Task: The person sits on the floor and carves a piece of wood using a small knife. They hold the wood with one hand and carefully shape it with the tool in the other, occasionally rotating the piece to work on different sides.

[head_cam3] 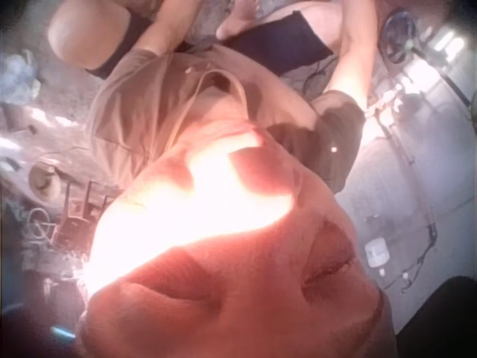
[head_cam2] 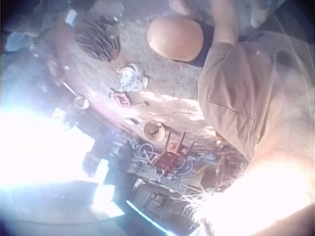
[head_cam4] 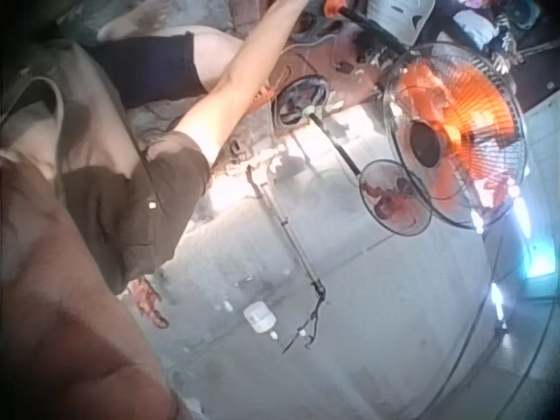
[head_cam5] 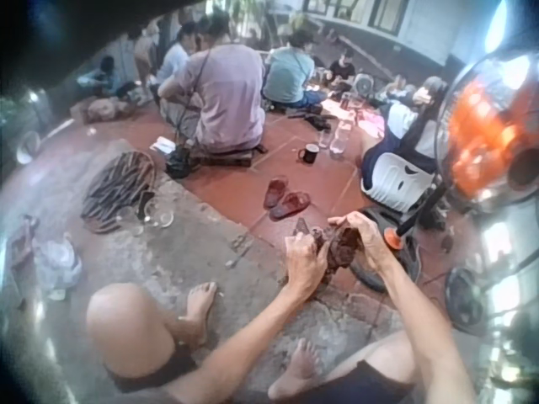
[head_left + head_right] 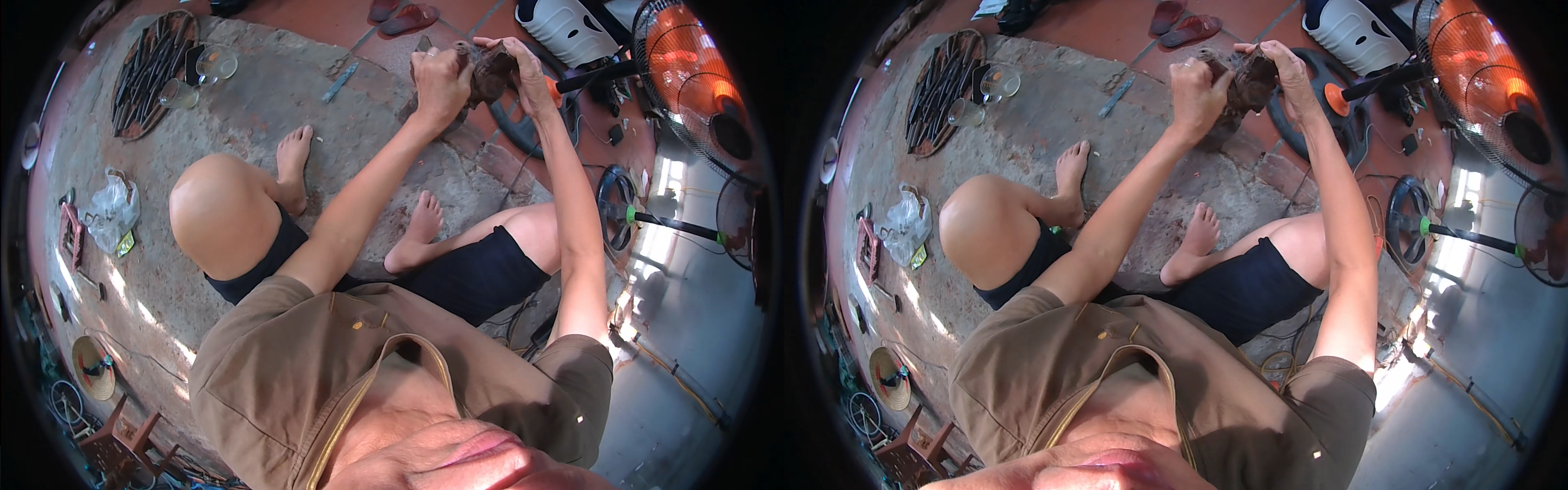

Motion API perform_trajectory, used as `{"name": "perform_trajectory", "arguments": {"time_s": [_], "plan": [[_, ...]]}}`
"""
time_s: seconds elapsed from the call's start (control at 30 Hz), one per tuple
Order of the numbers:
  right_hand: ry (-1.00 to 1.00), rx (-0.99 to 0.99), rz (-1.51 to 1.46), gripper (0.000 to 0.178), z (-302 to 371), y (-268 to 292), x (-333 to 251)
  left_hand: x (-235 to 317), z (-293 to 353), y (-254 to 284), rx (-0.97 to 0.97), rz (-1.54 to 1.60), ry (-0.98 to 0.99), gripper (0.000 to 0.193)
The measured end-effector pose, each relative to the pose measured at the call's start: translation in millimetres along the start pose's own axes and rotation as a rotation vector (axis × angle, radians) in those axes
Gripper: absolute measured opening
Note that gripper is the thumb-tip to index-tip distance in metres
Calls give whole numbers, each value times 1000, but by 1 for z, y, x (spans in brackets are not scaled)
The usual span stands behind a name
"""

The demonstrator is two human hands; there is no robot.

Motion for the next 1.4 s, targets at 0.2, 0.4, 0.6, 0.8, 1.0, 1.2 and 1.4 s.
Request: {"name": "perform_trajectory", "arguments": {"time_s": [0.2, 0.4, 0.6, 0.8, 1.0, 1.2, 1.4], "plan": [[-81, -80, -20, 40, 2, 4, -5, -18, 22, -4, -75, 71, 74, 15], [-89, -70, -30, 40, 5, -5, -13, -9, 3, -2, 27, 95, 125, 16], [-101, -53, -50, 38, 7, 2, -9, -13, 35, -9, -60, 20, 56, 15], [-137, -22, -78, 34, 8, 1, -7, -10, 16, 1, 10, 342, 174, 10], [-75, -26, -119, 32, 8, 3, -3, 12, 29, 0, -44, -63, -27, 14], [-88, -12, -107, 33, 8, 2, -3, -5, 29, -4, -23, 273, 171, 14], [-65, 4, -124, 35, 8, 1, -3, -3, 36, -13, -2, 197, 129, 15]]}}
Point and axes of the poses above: each hand's wrist, its own z-axis away from the middle knuckle, its own y-axis out of the back of the hand, x = y × z, the point moved 3 cm from there along -z, towards the middle knuckle
